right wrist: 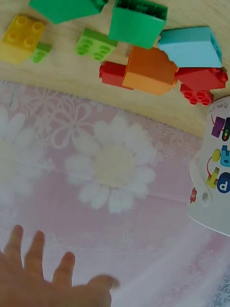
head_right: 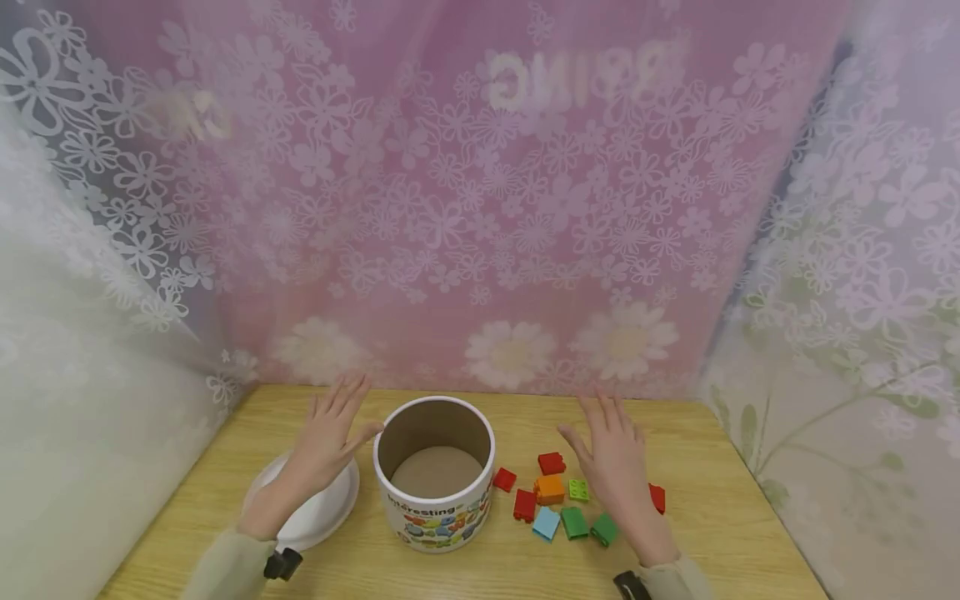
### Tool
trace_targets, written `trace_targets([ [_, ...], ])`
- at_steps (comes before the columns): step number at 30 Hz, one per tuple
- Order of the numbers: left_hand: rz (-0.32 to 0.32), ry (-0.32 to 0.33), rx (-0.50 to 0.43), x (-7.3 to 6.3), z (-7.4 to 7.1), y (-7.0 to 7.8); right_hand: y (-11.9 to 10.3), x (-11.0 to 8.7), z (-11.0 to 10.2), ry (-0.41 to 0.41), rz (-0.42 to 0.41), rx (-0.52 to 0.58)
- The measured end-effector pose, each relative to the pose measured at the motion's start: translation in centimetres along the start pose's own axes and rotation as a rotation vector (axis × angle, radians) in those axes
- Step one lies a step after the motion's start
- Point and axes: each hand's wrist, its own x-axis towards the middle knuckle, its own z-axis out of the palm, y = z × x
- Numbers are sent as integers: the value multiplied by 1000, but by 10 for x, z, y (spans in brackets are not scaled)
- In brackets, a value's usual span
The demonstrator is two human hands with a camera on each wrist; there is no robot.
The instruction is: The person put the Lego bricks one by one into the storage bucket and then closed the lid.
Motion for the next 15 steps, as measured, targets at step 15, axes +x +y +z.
trace_targets([
  [15, 63, -107, 66, -8, 39, 9, 33, -9, -1, 213, -64, 221],
])
